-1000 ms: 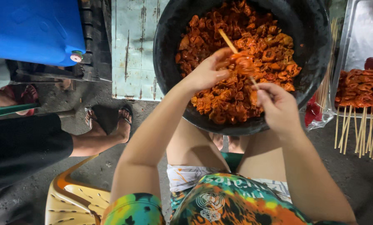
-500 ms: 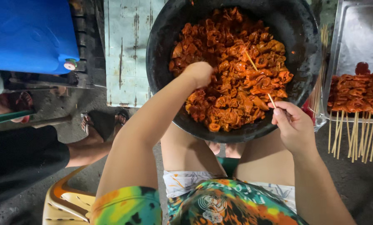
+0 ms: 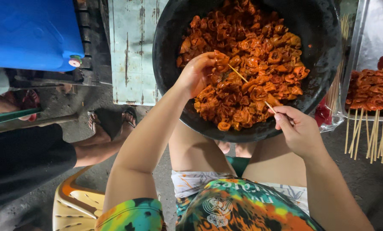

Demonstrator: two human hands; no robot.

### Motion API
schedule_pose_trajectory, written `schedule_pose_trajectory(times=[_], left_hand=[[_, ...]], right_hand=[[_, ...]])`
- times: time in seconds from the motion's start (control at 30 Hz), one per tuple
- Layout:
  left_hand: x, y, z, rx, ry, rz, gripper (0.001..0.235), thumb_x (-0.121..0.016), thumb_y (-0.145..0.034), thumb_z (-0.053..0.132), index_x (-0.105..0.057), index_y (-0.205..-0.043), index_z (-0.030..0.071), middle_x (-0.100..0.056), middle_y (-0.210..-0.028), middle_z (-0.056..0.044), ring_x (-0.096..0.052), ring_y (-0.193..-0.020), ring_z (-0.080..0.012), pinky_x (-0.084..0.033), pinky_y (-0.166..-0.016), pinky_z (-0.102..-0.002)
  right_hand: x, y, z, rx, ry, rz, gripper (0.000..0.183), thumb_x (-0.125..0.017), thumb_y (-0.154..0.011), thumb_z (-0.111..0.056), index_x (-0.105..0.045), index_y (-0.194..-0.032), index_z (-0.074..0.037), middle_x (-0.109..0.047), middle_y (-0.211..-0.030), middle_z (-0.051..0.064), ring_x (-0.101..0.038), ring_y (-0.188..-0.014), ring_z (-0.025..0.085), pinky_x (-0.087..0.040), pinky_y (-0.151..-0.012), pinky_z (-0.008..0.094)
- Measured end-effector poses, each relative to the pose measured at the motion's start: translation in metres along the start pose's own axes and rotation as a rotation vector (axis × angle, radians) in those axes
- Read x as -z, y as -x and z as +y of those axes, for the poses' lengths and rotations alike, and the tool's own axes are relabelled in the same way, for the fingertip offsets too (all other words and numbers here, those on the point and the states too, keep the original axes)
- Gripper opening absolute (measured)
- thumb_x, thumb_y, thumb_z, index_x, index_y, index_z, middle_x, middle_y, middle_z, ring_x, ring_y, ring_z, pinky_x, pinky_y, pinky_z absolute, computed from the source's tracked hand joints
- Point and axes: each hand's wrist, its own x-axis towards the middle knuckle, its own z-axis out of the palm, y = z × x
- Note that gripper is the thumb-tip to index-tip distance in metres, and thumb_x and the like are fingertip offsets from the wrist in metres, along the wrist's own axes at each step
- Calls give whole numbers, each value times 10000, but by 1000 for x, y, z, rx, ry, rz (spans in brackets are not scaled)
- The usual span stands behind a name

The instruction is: The person threads pieces of marinated meat onto wooden skewers by hand, taking pieces from a large black basin and placing the finished skewers onto a metal tray.

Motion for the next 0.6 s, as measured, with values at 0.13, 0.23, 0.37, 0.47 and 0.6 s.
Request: schedule_pose_trajectory(times=[0.13,0.23,0.37,0.47,0.6], left_hand=[[-7,3,-8,-37,-16,21,218,-703,-1015,120,-634,-1205,38,-707,-1088,-52,-700,-974,-161,-512,-731,-301],[-7,-2,-11,-40,-276,146,267,-698,-1011,194,-648,-1217,32,-712,-1081,-26,-688,-969,-119,-500,-730,-267],[-2,-4,-4,-269,-896,288,239,-728,-992,197,-707,-1141,12,-760,-1022,-82,-710,-912,-204,-561,-833,-332],[1,-4,1,-454,-1575,513,314,-728,-848,171,-709,-1125,24,-739,-1004,-145,-719,-859,-292,-561,-793,-399],[2,-30,-14,-324,-1890,372,284,-670,-822,93,-707,-1100,44,-725,-1038,-210,-696,-935,-382,-562,-816,-477]], right_hand=[[-3,3,-2,9,37,13,217,-598,-1031,-134,-715,-1196,-58,-612,-778,-24,-526,-701,48,-405,-611,216],[-4,7,-1,-4,67,30,220,-604,-1028,-139,-721,-1201,-70,-616,-776,-24,-522,-694,51,-407,-604,219],[1,12,-2,24,87,58,214,-606,-1034,-143,-723,-1200,-75,-617,-770,-26,-527,-691,47,-417,-610,212],[6,15,-3,47,94,83,212,-606,-1035,-141,-717,-1203,-74,-619,-769,-33,-533,-690,38,-418,-610,207],[9,18,-5,22,91,99,206,-604,-1043,-132,-726,-1199,-75,-598,-756,-27,-491,-670,43,-389,-590,222]])
